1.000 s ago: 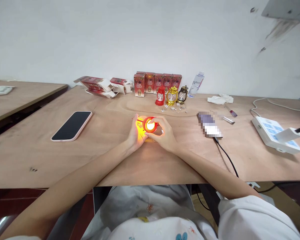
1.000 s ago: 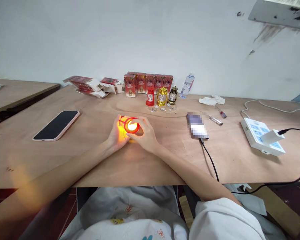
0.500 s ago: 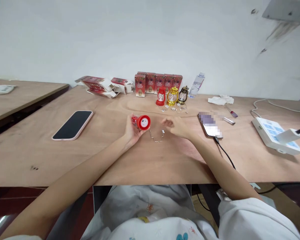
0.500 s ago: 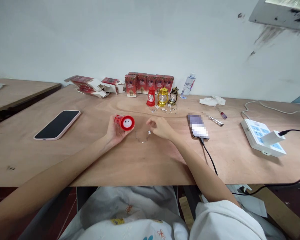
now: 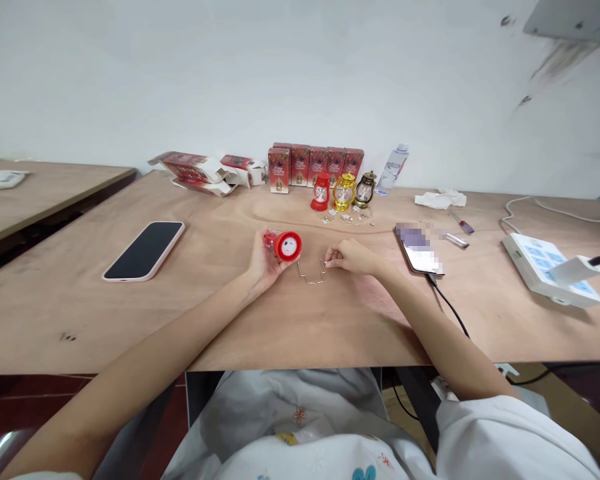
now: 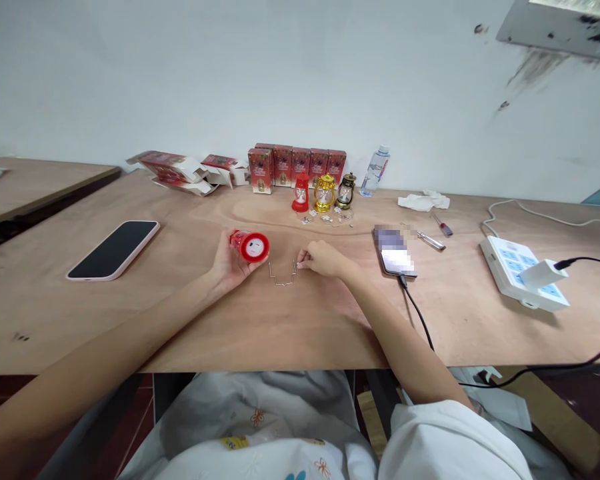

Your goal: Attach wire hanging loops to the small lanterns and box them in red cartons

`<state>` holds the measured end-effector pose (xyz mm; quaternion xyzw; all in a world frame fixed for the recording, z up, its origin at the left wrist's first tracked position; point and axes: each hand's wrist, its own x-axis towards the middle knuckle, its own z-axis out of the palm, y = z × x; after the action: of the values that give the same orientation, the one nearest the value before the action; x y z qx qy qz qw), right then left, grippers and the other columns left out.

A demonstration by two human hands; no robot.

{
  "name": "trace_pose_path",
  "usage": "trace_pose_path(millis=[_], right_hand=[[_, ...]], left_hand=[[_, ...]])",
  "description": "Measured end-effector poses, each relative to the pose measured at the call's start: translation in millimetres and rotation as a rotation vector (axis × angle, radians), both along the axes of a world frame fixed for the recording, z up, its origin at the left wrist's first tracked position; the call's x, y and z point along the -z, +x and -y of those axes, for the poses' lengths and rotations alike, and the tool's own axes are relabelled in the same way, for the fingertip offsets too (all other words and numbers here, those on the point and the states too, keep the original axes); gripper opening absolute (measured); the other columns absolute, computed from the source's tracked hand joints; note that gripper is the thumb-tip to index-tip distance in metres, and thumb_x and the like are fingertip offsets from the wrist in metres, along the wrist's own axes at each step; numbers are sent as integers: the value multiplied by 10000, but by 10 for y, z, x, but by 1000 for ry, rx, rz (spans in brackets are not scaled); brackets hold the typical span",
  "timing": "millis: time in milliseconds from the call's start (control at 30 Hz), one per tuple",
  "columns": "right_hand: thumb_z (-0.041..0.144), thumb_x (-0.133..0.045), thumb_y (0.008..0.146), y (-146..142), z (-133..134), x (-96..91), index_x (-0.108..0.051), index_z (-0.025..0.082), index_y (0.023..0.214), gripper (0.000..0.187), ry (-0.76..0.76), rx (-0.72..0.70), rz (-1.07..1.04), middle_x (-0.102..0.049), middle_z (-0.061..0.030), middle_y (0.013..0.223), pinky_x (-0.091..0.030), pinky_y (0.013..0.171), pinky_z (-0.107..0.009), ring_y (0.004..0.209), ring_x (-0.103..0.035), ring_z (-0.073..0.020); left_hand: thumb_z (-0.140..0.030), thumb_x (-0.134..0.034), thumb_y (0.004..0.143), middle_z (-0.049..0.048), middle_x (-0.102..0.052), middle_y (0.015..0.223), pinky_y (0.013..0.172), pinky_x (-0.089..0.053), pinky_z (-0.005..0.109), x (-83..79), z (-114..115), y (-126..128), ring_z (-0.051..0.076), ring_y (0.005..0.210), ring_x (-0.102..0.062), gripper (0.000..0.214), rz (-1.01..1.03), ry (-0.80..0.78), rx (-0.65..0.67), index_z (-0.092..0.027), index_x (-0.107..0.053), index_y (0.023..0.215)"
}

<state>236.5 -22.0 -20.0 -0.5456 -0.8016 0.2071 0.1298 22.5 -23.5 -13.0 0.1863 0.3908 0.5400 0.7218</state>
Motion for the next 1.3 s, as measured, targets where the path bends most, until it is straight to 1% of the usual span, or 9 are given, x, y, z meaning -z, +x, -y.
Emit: trace_pose_path(millis=[133, 300, 367, 500, 600, 667, 933, 1167, 1300], right_hand=[[227, -723, 739, 63, -23, -18, -686, 184, 731, 57, -52, -47, -12, -675, 8, 657, -378, 537, -220, 582, -573, -112], [319, -668, 797, 37, 31, -60, -650, 172, 710, 172, -55, -80, -132, -638, 17, 641, -389, 568, -231, 598, -545, -108], [377, -648, 824, -65, 98, -78, -639, 168, 732, 229, 53, -31, -283, -642, 10, 677, -408, 594, -242, 620, -547, -110], [425, -669, 830, -361, 274, -82, -632, 183, 720, 268, 422, 67, -586, -652, -1, 704, -450, 630, -267, 648, -563, -120], [340, -689, 835, -522, 382, -42, -643, 201, 700, 200, 643, 20, -639, -671, -6, 703, -479, 655, -282, 662, -596, -129], [286, -662, 859, -571, 426, -7, -651, 212, 714, 163, 715, -25, -616, -687, -15, 731, -499, 674, -291, 701, -627, -140], [235, -619, 887, -603, 473, 47, -646, 225, 756, 134, 781, -16, -587, -691, -20, 759, -521, 699, -310, 733, -645, -152], [247, -602, 897, -602, 479, 42, -650, 231, 766, 140, 781, -16, -561, -695, -26, 769, -526, 711, -322, 742, -642, -159], [215, -594, 899, -604, 497, 28, -642, 225, 765, 143, 831, -25, -549, -692, -27, 757, -527, 700, -307, 738, -644, -152]], left_hand=[[-394, -505, 887, 18, -634, 763, 659, -611, 300, -4, 11, -2, 148, 673, -658, 216, -5, 7, 39, -193, -512, 810], [-399, -550, 856, 14, -628, 758, 669, -607, 315, 6, 23, 11, 157, 687, -656, 215, 15, 12, 44, -202, -497, 788], [-388, -527, 871, 13, -628, 777, 670, -604, 325, 7, 34, 19, 160, 695, -656, 216, 20, 15, 36, -201, -490, 770], [-395, -462, 910, 20, -624, 793, 665, -600, 325, -5, 76, 38, 156, 689, -650, 243, 10, 10, 54, -194, -506, 781], [-406, -442, 920, 19, -623, 774, 635, -592, 289, -21, 117, 56, 138, 638, -638, 259, 11, 19, 91, -189, -526, 808], [-422, -430, 925, 21, -628, 760, 615, -582, 262, -30, 142, 68, 129, 612, -631, 277, 12, 23, 116, -186, -532, 822], [-402, -423, 925, 2, -617, 699, 558, -560, 223, -21, 171, 79, 101, 540, -596, 283, 55, 64, 152, -184, -522, 775], [-434, -473, 898, 8, -625, 701, 579, -569, 226, -8, 166, 72, 111, 567, -614, 271, 65, 60, 167, -184, -540, 820], [-410, -430, 927, -2, -615, 683, 564, -560, 216, -26, 184, 81, 101, 546, -596, 285, 63, 65, 167, -185, -528, 781]])
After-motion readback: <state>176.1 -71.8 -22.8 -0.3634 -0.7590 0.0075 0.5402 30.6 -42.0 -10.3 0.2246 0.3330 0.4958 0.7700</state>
